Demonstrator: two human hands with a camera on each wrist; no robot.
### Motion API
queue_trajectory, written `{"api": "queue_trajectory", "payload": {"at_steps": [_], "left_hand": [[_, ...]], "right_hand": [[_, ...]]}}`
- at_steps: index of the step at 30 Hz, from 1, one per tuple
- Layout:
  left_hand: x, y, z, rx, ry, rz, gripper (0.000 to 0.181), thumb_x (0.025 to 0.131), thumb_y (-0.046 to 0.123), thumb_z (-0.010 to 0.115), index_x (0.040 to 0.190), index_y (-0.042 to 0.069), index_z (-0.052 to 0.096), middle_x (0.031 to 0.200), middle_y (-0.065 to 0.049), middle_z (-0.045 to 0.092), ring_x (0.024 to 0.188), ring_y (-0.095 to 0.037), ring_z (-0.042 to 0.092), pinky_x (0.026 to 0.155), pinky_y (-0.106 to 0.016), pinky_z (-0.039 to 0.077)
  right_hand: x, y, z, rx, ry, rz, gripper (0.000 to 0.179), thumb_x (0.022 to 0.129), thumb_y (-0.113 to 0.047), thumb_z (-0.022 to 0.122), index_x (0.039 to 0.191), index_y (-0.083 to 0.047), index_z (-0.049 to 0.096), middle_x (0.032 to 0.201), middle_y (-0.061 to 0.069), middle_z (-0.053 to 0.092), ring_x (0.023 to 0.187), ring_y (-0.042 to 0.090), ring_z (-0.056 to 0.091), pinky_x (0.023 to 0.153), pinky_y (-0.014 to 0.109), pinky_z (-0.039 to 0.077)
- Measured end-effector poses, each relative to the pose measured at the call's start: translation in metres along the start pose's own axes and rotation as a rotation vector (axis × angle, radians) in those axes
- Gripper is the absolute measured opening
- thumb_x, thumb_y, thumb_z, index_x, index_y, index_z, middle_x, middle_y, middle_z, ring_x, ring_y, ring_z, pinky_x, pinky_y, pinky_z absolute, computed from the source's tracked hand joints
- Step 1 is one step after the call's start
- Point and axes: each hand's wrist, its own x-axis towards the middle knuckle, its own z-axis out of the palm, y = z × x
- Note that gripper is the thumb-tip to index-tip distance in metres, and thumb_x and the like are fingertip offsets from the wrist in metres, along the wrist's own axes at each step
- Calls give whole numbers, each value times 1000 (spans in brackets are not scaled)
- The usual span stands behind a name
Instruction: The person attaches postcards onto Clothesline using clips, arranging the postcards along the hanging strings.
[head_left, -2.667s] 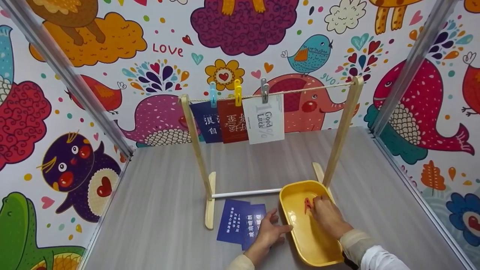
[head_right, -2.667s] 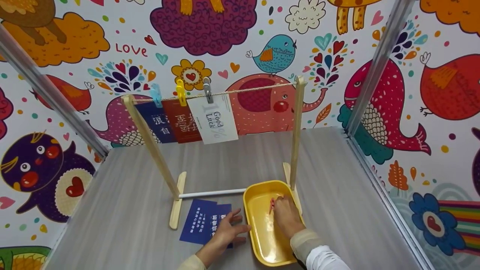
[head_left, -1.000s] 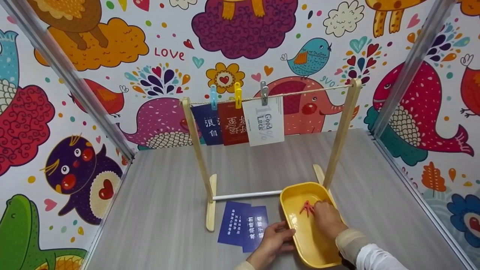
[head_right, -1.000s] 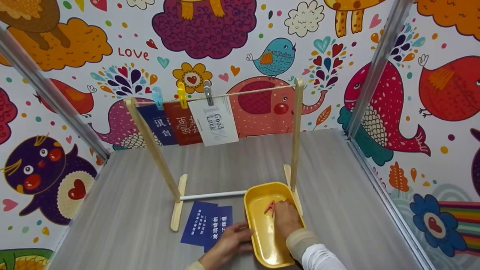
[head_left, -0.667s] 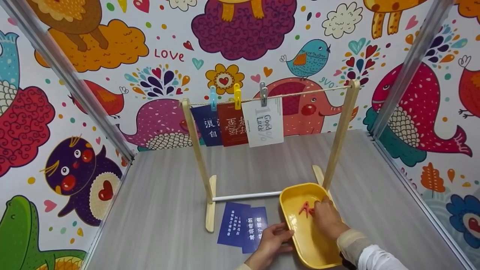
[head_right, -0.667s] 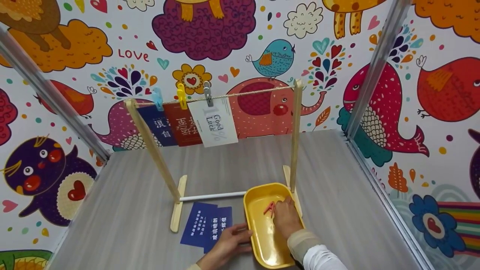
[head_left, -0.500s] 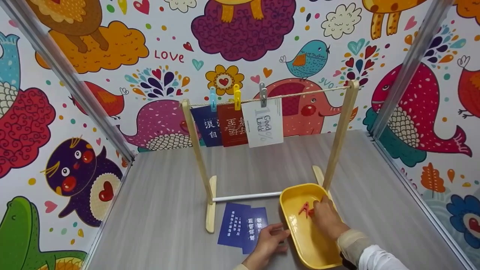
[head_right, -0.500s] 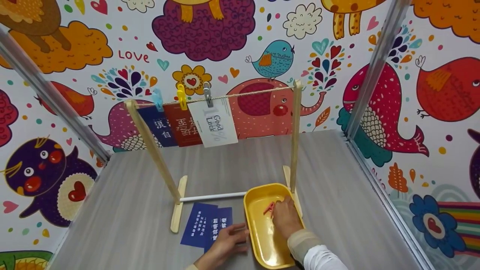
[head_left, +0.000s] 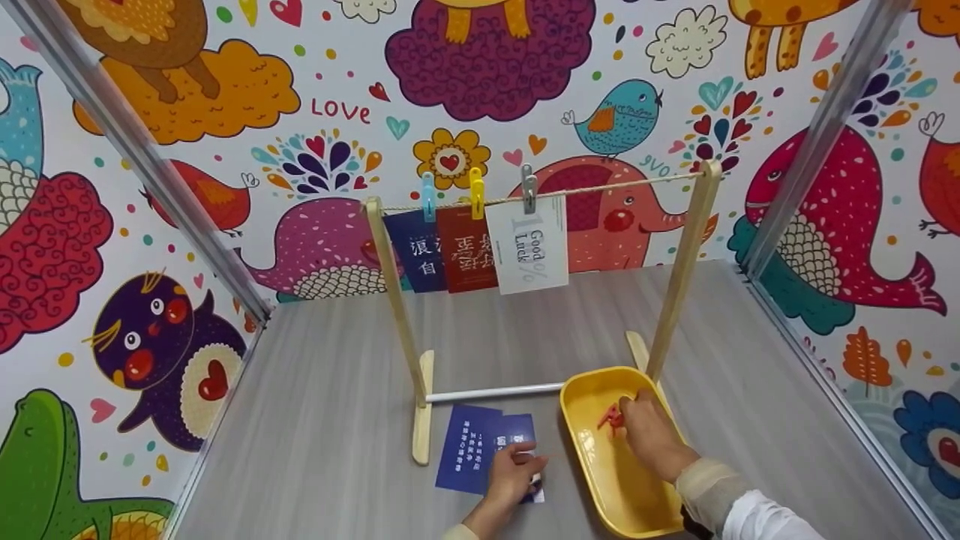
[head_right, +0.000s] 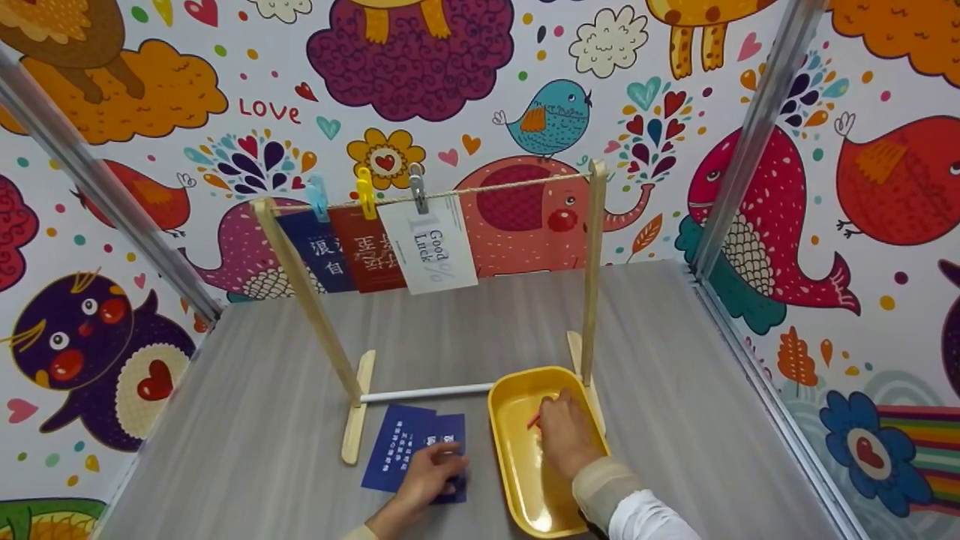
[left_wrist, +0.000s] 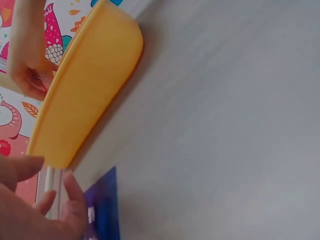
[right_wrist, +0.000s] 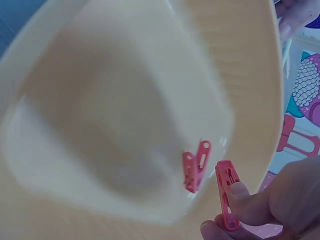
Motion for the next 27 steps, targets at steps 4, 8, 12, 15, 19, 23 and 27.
{"api": "queue_trajectory", "payload": {"at_steps": [4,8,12,15,19,23,27], "left_hand": [[1,-1,-7,61,32,17,33,84,6,73,111,-11,65,87,-7,69,70,-9,61,50,-20,50],[4,-4,-14,135,81,53,37,83,10,78,110,-11,63,85,-10,70,66,-15,63,49,-23,51],[5,-6,-21,267,166,112,40,79,15,83,106,-8,63,81,-11,70,67,-18,65,56,-27,51],[5,-8,-26,381,221,144,40,76,17,84,103,-5,64,81,-11,70,74,-19,65,66,-32,52],[7,-7,-28,506,274,94,50,72,24,88,107,-1,63,93,-16,68,89,-30,67,79,-43,55],[8,-7,-29,589,306,-3,65,67,31,91,115,2,58,108,-21,61,99,-40,65,84,-54,55],[10,-9,-26,649,338,0,74,62,33,94,115,-1,55,106,-22,56,92,-42,66,78,-55,56]], "right_hand": [[0,-8,-7,35,-16,-13,24,69,20,71,83,3,62,79,15,53,68,22,55,60,32,53],[-1,-16,-13,20,-14,-21,26,68,20,72,84,3,61,79,14,51,65,20,53,56,28,51],[-4,-25,-18,18,17,-42,26,67,19,74,80,2,59,77,14,50,62,22,52,52,30,51],[-6,-32,-21,31,45,-66,26,67,19,75,78,1,60,75,13,50,60,23,53,52,32,51],[-8,-41,-26,31,54,-76,26,67,17,77,78,-1,63,74,10,51,59,23,55,54,33,53],[-11,-48,-31,18,42,-88,25,67,14,80,79,-3,65,73,8,52,59,23,57,55,33,55],[-16,-53,-34,8,30,-109,25,67,11,83,78,-4,67,71,6,52,57,22,57,54,31,55]]}}
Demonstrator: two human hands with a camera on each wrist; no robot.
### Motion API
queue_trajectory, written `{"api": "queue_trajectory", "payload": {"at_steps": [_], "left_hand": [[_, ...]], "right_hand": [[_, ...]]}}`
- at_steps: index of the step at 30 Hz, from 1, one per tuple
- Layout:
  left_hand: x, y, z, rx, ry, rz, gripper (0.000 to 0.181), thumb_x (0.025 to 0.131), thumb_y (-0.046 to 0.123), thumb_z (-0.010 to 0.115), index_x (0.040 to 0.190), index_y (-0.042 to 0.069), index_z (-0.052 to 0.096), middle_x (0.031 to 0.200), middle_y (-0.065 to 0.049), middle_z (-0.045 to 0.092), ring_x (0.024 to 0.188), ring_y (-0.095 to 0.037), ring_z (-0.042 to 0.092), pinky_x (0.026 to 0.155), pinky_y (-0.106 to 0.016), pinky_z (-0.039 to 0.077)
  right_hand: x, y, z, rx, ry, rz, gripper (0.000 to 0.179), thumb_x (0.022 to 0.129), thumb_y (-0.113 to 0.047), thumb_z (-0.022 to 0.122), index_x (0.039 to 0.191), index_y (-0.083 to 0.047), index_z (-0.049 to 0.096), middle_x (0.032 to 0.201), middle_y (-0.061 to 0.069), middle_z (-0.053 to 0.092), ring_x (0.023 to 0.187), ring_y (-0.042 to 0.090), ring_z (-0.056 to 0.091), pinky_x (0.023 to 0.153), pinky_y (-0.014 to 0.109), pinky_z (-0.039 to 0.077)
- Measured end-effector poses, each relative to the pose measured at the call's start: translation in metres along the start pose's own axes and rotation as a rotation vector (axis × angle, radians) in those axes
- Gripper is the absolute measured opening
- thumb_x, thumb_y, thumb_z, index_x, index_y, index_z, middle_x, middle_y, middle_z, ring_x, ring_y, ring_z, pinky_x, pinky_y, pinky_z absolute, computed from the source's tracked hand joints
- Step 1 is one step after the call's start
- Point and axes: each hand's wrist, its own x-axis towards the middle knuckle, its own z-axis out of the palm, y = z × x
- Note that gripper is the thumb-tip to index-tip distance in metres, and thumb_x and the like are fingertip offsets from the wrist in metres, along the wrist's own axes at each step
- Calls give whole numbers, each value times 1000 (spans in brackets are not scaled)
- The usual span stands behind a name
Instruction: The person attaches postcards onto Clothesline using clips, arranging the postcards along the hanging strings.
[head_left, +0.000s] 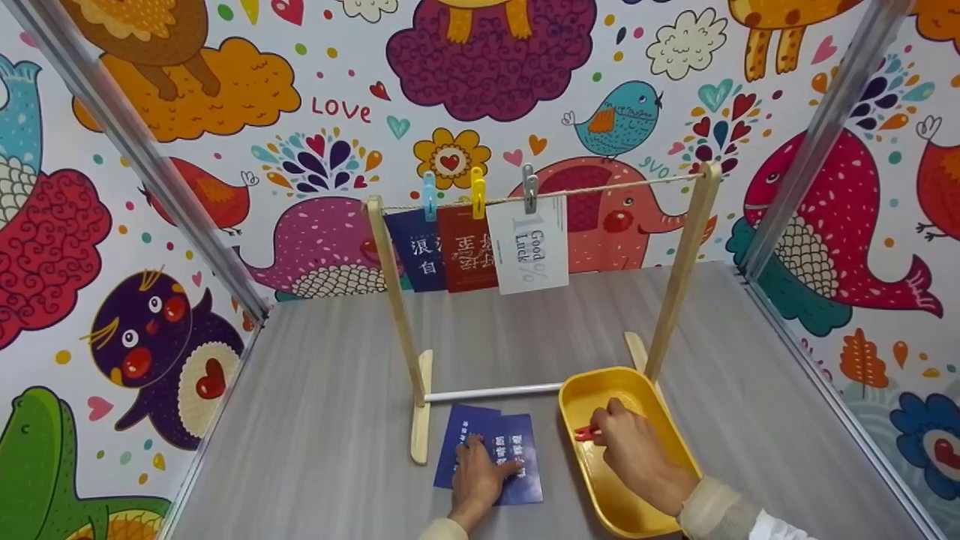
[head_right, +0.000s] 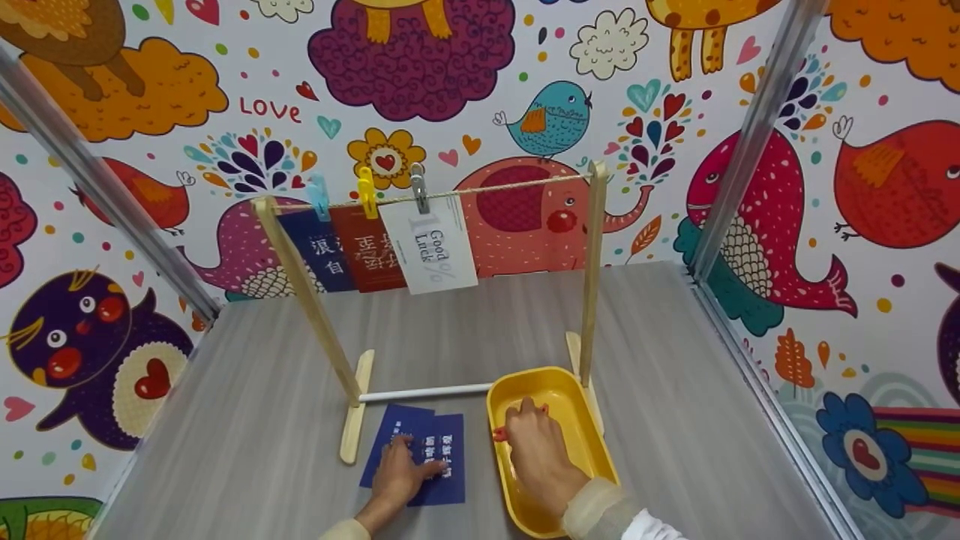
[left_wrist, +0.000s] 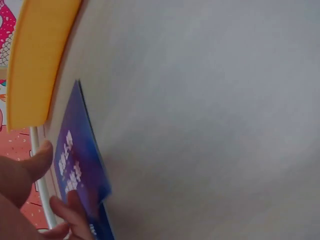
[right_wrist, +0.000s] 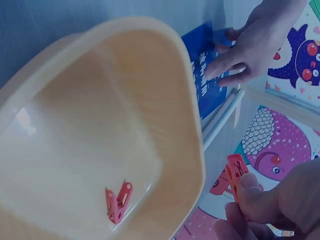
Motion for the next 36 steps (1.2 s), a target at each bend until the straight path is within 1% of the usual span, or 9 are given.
{"api": "queue_trajectory", "payload": {"at_steps": [7,12,16,19,22,25,28,32,36], "left_hand": [[-1,1,13,89,151,115,85,45,36,99,105,-4,54,102,-25,53,96,-41,59,78,-55,56],[-7,-3,22,143,172,241,86,38,34,101,103,1,57,98,-21,48,91,-37,53,77,-51,55],[-11,-4,24,190,113,319,93,34,38,101,110,3,59,98,-18,46,89,-34,51,79,-50,53],[-12,-3,23,227,71,331,102,29,41,101,114,2,59,101,-19,49,92,-35,52,81,-51,53],[-13,2,21,225,27,290,111,27,34,103,122,-1,57,109,-26,52,99,-42,54,86,-55,53],[-14,8,17,168,-36,222,117,26,17,104,130,-4,53,119,-32,49,108,-51,51,90,-61,53],[-17,13,15,127,-93,190,114,27,2,102,129,-5,51,121,-34,44,111,-56,48,89,-63,53],[-23,14,12,143,-157,237,108,27,0,102,124,-2,54,116,-30,41,107,-52,48,84,-64,53],[-29,11,9,224,-226,325,110,29,15,104,127,3,56,116,-26,43,105,-46,49,87,-63,50]], "right_hand": [[-7,-4,0,8,-9,-45,27,65,11,82,78,-8,68,72,3,55,55,18,57,54,29,54],[-9,-5,1,31,-26,-64,26,66,12,81,78,-8,67,76,3,55,55,16,56,53,28,54],[-12,-5,3,24,-23,-83,27,65,11,81,79,-7,67,76,3,56,56,17,57,52,28,53],[-14,-5,5,36,-44,-88,28,64,13,80,79,-8,67,76,2,56,58,17,60,54,28,53],[-17,-6,5,69,-79,-84,28,64,13,79,78,-8,68,76,2,58,60,18,62,55,28,54],[-19,-7,5,91,-95,-81,26,65,11,80,77,-9,69,76,2,60,61,18,63,56,27,55],[-21,-8,6,85,-83,-95,24,66,7,82,76,-9,69,75,2,60,58,17,61,54,26,53],[-22,-8,6,95,-96,-92,23,67,4,84,77,-10,69,75,0,60,58,17,60,54,26,53],[-22,-7,6,98,-115,-82,23,68,3,85,79,-11,70,76,0,60,61,18,62,56,28,54]]}}
